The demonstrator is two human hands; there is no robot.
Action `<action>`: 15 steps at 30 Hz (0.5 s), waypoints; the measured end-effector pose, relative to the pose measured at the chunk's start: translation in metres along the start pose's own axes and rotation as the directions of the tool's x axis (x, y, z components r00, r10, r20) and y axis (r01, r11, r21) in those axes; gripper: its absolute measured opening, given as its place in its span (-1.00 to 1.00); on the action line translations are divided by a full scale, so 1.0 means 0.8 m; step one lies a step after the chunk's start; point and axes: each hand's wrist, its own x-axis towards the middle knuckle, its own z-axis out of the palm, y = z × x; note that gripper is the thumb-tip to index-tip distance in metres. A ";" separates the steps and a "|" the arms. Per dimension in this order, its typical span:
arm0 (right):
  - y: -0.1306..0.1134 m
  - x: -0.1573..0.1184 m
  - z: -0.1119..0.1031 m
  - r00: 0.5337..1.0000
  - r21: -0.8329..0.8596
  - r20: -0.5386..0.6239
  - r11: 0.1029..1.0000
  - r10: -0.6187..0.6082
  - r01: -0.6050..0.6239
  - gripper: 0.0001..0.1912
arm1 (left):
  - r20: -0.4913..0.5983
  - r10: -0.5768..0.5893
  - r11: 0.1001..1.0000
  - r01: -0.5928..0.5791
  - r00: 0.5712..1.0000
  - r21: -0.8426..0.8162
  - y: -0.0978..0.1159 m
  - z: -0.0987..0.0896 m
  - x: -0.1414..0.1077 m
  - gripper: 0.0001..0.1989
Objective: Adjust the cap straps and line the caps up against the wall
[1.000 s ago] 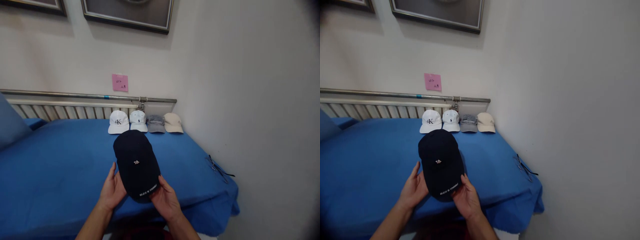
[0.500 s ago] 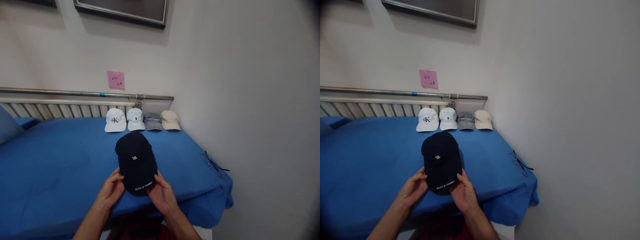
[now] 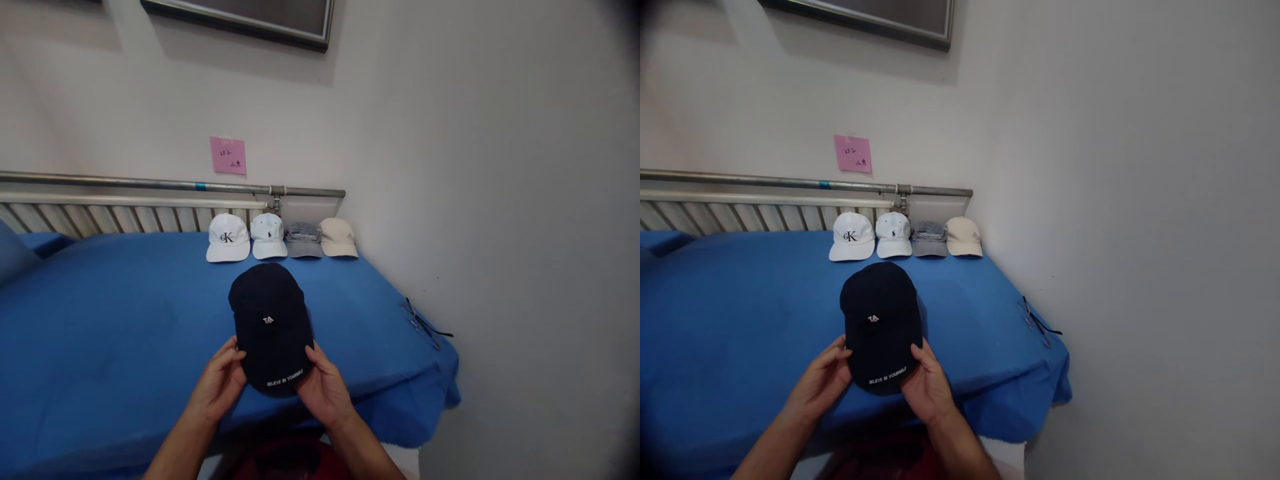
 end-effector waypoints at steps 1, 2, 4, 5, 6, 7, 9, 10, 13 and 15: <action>0.000 -0.001 0.000 1.000 -0.002 0.002 1.000 0.002 -0.002 -0.69 | 0.004 0.000 1.000 0.000 1.000 0.009 0.000 0.001 0.000 -0.68; 0.000 -0.001 0.001 1.000 -0.004 0.006 1.000 0.004 -0.004 -0.69 | 0.011 -0.001 1.000 0.001 1.000 0.016 0.001 0.001 -0.001 -0.68; -0.001 -0.002 0.002 1.000 -0.006 0.020 1.000 0.006 -0.005 -0.68 | 0.019 -0.001 1.000 0.001 1.000 0.019 0.001 0.001 -0.002 -0.69; -0.001 -0.002 0.003 1.000 -0.007 0.029 1.000 0.005 -0.005 -0.67 | 0.019 0.000 1.000 0.000 1.000 0.014 0.001 0.002 -0.002 -0.69; -0.001 -0.003 0.003 0.999 -0.009 0.036 1.000 0.004 -0.004 -0.66 | 0.017 -0.001 1.000 0.001 1.000 0.006 0.001 0.002 -0.003 -0.68; -0.001 -0.003 0.003 0.999 -0.011 0.042 1.000 0.003 -0.003 -0.66 | 0.015 -0.001 1.000 0.001 1.000 -0.001 0.001 0.002 -0.003 -0.68; 0.000 -0.003 0.003 0.999 -0.014 0.047 1.000 0.004 -0.004 -0.65 | 0.005 0.002 1.000 -0.002 1.000 -0.014 0.000 0.002 -0.003 -0.66; 0.000 -0.003 0.003 0.999 -0.016 0.046 1.000 0.004 -0.004 -0.66 | -0.003 0.008 1.000 -0.008 1.000 -0.019 0.000 0.003 -0.003 -0.66; 0.000 -0.003 0.002 0.999 -0.021 0.039 1.000 0.003 -0.002 -0.67 | -0.040 0.015 0.999 -0.017 0.999 -0.033 0.000 0.005 -0.004 -0.66; 0.000 -0.003 0.002 0.999 -0.024 0.040 1.000 0.001 0.000 -0.68 | -0.056 0.007 0.999 -0.010 0.998 -0.045 0.001 0.006 -0.005 -0.68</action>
